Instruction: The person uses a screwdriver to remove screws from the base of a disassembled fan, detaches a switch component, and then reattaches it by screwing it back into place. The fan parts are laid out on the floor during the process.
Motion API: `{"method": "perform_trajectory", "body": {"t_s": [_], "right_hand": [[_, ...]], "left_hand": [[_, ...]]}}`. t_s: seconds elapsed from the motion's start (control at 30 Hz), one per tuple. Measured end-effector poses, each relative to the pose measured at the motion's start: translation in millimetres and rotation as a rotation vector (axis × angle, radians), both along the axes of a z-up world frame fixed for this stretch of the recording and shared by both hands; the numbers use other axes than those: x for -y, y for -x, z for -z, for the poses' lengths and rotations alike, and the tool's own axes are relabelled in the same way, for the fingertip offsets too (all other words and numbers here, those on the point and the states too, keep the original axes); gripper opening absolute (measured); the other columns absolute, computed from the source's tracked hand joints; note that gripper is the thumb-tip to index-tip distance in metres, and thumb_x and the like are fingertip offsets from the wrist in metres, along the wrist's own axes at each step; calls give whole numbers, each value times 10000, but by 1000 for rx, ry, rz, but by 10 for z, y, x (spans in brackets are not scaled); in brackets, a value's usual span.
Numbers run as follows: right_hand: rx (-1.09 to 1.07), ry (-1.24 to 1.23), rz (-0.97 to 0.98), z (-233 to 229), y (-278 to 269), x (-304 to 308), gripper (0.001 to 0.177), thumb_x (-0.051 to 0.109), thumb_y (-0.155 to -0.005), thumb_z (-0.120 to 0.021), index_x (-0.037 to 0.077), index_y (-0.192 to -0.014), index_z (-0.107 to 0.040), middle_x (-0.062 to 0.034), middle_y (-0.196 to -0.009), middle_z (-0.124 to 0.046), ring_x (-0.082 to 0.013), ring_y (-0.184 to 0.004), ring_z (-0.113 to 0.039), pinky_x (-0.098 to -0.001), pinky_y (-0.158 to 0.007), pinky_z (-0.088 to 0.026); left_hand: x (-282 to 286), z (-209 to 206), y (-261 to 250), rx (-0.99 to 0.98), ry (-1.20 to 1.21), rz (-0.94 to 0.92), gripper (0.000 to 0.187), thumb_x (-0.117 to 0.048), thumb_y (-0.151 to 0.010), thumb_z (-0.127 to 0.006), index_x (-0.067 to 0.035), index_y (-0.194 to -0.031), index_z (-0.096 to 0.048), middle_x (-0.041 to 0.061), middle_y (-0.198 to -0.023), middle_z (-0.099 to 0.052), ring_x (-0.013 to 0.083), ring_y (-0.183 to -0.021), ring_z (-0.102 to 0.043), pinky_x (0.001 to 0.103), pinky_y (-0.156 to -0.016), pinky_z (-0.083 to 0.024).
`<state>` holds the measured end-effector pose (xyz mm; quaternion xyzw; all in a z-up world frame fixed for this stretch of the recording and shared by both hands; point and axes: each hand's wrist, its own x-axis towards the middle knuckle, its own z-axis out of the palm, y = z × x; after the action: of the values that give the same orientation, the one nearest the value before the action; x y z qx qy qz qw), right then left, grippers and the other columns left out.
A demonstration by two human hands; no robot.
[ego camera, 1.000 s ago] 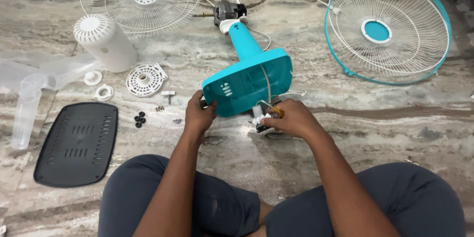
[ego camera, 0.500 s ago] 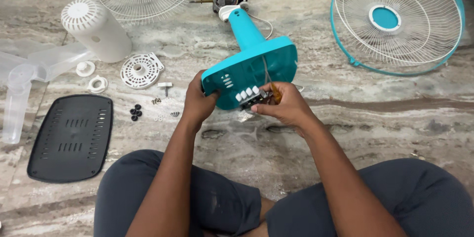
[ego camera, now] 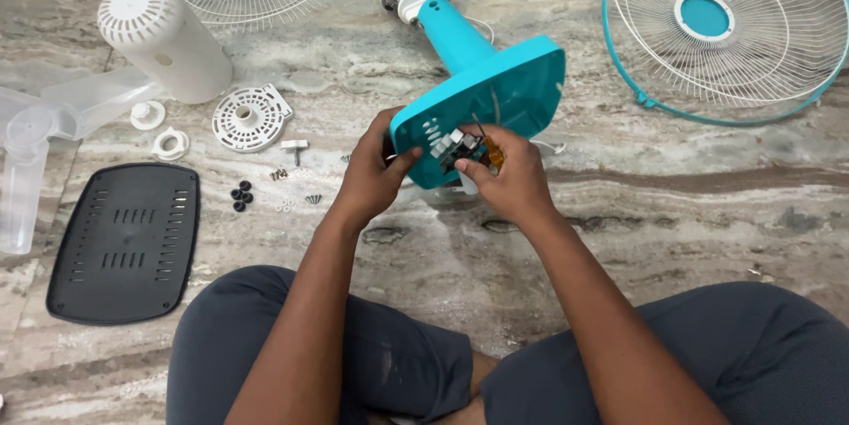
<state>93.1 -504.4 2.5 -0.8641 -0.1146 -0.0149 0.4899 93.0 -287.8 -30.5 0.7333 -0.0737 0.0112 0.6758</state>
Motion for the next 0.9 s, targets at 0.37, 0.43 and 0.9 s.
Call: {"method": "perform_trajectory", "body": {"t_s": [0.37, 0.43, 0.9], "right_hand": [[174, -126, 121, -207, 5, -14, 564, 24, -768, -855, 44, -1253, -569, -73, -1022, -672, -134, -775, -610, -290, -714, -524], [198, -154, 126, -227, -9, 0, 515, 30, -761, -883, 38, -1180, -584, -62, -1003, -667, -113, -771, -599, -274, -699, -521], [181, -205, 51, -323, 14, -37, 416, 42, -813, -863, 20, -1195, -699, -72, -1065, -743, -72, -709, -606, -244, -646, -523]], "left_hand": [[47, -286, 33, 106, 190, 51, 660, 20, -877, -777, -10, -1471, -491, 129, -1262, -678, 186, -1106, -690, 329, -930, -613], [40, -309, 47, 112, 193, 44, 675, 15, -878, -784, -4, -1484, -486, 129, -1286, -664, 188, -1086, -692, 326, -918, -619], [110, -385, 100, 107, 155, -66, 596, -50, -924, -748, -14, -1467, -506, 122, -1302, -672, 184, -1071, -704, 325, -881, -629]]}}
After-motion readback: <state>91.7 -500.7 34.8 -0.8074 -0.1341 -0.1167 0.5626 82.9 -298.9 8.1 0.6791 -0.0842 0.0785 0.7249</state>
